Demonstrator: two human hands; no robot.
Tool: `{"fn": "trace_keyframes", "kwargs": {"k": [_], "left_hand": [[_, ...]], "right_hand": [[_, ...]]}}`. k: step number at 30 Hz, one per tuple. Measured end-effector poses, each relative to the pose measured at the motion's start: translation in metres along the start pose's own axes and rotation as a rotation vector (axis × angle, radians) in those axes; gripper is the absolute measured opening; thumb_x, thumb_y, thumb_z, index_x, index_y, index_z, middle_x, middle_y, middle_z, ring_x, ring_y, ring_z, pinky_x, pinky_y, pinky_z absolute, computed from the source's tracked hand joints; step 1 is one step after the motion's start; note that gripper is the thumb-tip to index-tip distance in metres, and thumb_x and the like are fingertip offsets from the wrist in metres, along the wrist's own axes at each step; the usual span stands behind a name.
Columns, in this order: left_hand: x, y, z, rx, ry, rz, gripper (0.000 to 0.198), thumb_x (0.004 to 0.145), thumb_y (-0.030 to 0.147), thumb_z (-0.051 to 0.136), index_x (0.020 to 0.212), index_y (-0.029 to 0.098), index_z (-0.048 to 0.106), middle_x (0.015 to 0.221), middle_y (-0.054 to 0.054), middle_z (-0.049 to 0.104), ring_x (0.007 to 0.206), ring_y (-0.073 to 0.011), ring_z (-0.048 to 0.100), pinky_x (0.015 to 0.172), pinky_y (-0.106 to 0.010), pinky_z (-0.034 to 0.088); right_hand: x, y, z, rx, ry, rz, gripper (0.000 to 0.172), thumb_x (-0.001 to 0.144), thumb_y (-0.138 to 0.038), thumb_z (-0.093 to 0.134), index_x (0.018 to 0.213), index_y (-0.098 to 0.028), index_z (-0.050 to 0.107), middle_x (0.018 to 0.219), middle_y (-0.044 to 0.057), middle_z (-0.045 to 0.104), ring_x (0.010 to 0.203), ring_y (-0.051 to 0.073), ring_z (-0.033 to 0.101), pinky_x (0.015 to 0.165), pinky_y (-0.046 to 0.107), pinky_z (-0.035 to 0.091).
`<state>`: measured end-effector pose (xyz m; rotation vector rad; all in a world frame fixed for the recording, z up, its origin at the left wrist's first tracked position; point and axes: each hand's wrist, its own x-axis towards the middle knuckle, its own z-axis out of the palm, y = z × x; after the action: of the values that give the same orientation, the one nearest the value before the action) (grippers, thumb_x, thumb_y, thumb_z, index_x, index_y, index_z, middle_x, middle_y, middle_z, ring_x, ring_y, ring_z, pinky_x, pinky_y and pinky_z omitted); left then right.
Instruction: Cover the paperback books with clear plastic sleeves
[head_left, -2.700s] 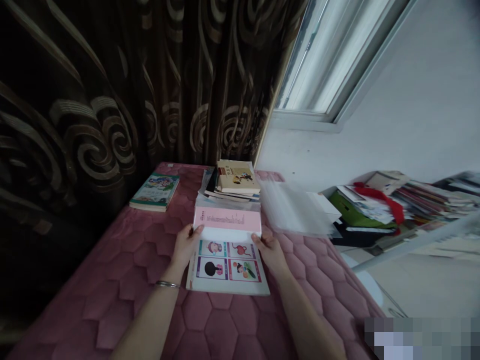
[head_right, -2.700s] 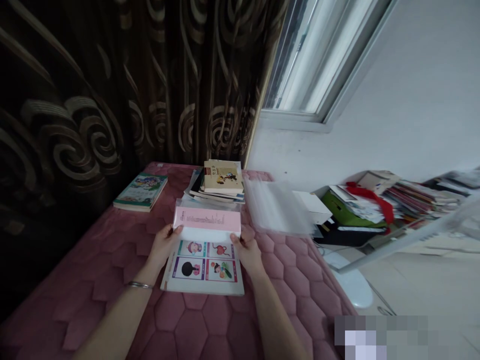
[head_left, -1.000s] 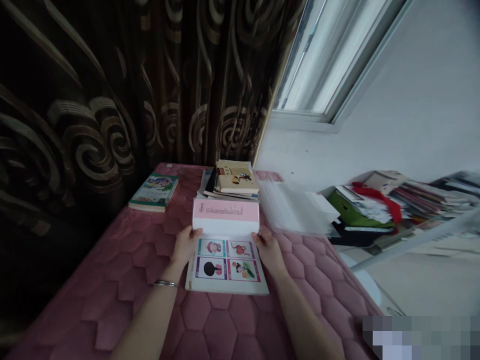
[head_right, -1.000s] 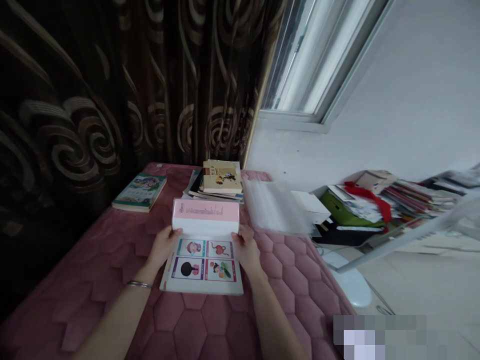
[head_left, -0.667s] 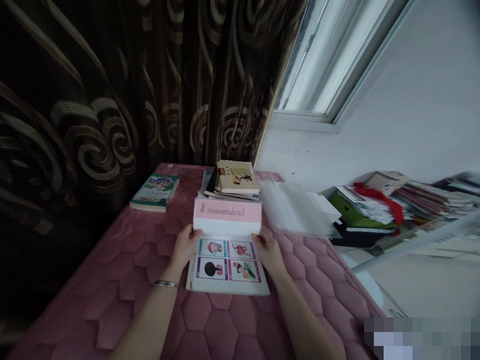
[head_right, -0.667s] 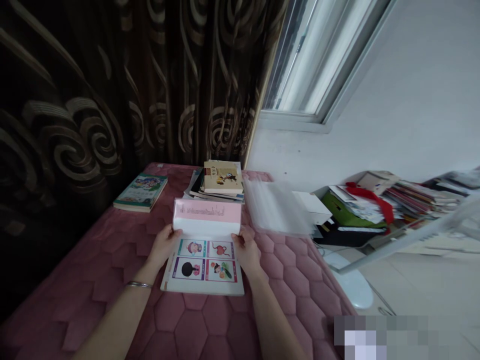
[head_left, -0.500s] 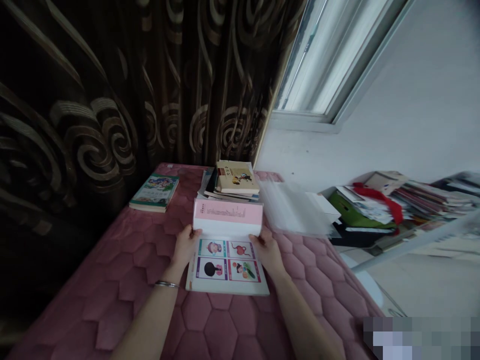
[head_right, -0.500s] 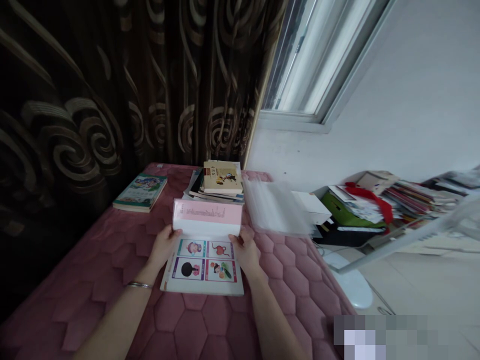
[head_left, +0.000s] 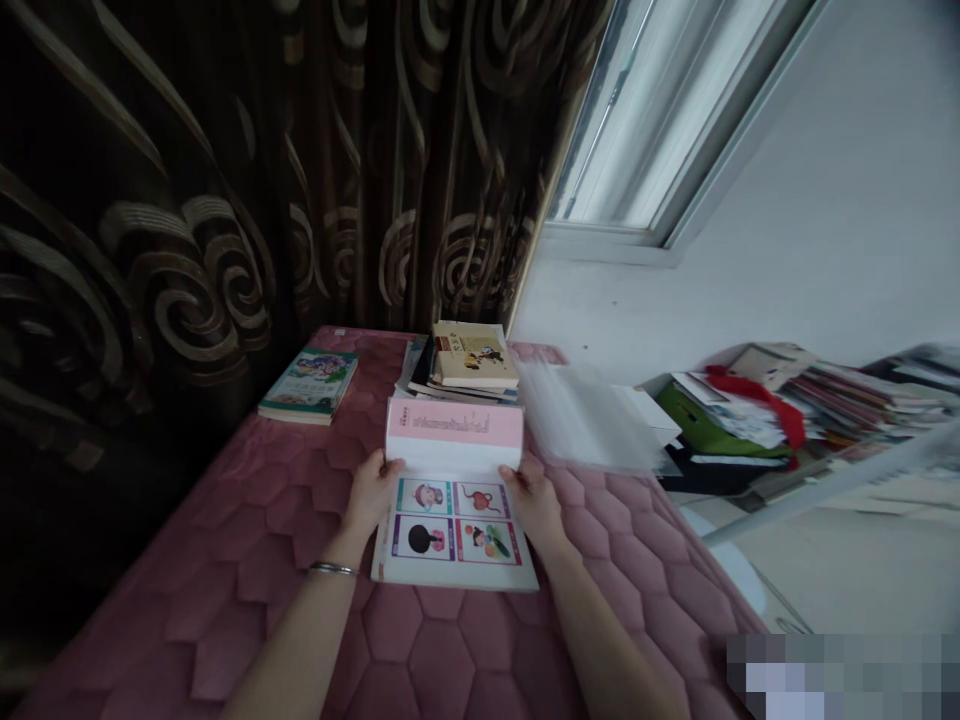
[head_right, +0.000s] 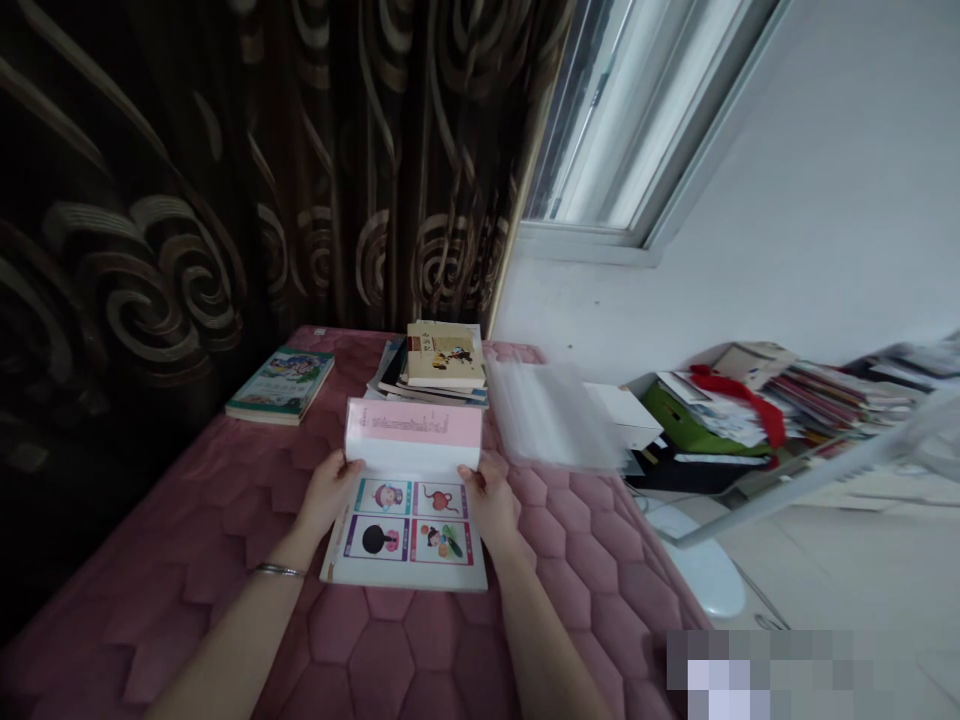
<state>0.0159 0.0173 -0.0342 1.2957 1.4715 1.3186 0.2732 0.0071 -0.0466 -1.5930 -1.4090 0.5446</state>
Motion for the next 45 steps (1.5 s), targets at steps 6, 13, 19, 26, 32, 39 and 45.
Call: {"fn": "trace_keyframes", "kwargs": {"k": [6, 13, 19, 26, 32, 39, 45], "left_hand": [[0.0, -0.002, 0.0, 0.094, 0.003, 0.003, 0.018, 0.072, 0.036, 0.059, 0.074, 0.019, 0.062, 0.073, -0.005, 0.07, 0.069, -0.0208, 0.062, 0.065, -0.028, 0.046], [0.001, -0.004, -0.001, 0.12, -0.001, 0.044, 0.017, 0.074, 0.035, 0.057, 0.075, 0.018, 0.062, 0.076, -0.006, 0.071, 0.07, -0.0211, 0.063, 0.064, -0.028, 0.046], [0.0, 0.001, -0.001, 0.176, -0.012, 0.02, 0.016, 0.077, 0.033, 0.055, 0.074, 0.018, 0.06, 0.076, -0.005, 0.07, 0.071, -0.0202, 0.063, 0.064, -0.027, 0.045], [0.0, 0.006, 0.0, 0.273, -0.012, 0.002, 0.014, 0.08, 0.03, 0.053, 0.073, 0.018, 0.058, 0.075, -0.004, 0.07, 0.071, -0.0183, 0.063, 0.064, -0.025, 0.044], [0.0, 0.006, 0.001, 0.308, 0.003, -0.009, 0.013, 0.081, 0.026, 0.053, 0.07, 0.019, 0.054, 0.072, -0.003, 0.068, 0.07, -0.0178, 0.062, 0.062, -0.024, 0.043], [0.002, 0.008, 0.003, 0.347, 0.031, -0.017, 0.015, 0.083, 0.025, 0.053, 0.07, 0.019, 0.052, 0.069, -0.002, 0.065, 0.069, -0.0167, 0.06, 0.061, -0.023, 0.04], [0.004, 0.005, 0.006, 0.361, 0.033, -0.017, 0.011, 0.086, 0.025, 0.053, 0.079, 0.017, 0.058, 0.08, -0.005, 0.068, 0.079, -0.0181, 0.064, 0.068, -0.025, 0.045]], "right_hand": [[0.001, 0.001, 0.0, 0.039, 0.012, -0.017, 0.033, 0.077, -0.052, 0.047, 0.082, -0.023, 0.061, 0.073, 0.004, 0.068, 0.069, 0.023, 0.062, 0.063, 0.034, 0.047], [0.001, 0.001, 0.0, -0.056, 0.028, 0.015, 0.031, 0.079, -0.052, 0.046, 0.075, -0.024, 0.059, 0.066, 0.003, 0.066, 0.064, 0.022, 0.061, 0.058, 0.032, 0.043], [0.004, 0.011, -0.001, 0.024, -0.044, -0.097, 0.027, 0.076, -0.045, 0.051, 0.087, -0.022, 0.061, 0.082, 0.003, 0.068, 0.073, 0.021, 0.061, 0.069, 0.034, 0.048], [0.004, 0.012, -0.002, -0.051, -0.033, -0.071, 0.027, 0.079, -0.045, 0.048, 0.079, -0.021, 0.06, 0.076, 0.005, 0.068, 0.071, 0.023, 0.062, 0.067, 0.035, 0.048], [0.006, 0.013, 0.001, -0.038, -0.004, -0.079, 0.03, 0.08, -0.049, 0.046, 0.074, -0.022, 0.058, 0.069, 0.004, 0.065, 0.063, 0.021, 0.058, 0.06, 0.033, 0.046], [0.005, 0.013, 0.001, 0.039, -0.029, -0.106, 0.031, 0.079, -0.047, 0.05, 0.087, -0.02, 0.062, 0.08, 0.005, 0.068, 0.072, 0.02, 0.059, 0.069, 0.033, 0.048], [0.005, 0.008, 0.001, -0.037, -0.003, -0.068, 0.032, 0.079, -0.049, 0.047, 0.077, -0.021, 0.062, 0.07, 0.005, 0.066, 0.065, 0.021, 0.059, 0.061, 0.032, 0.044]]}}
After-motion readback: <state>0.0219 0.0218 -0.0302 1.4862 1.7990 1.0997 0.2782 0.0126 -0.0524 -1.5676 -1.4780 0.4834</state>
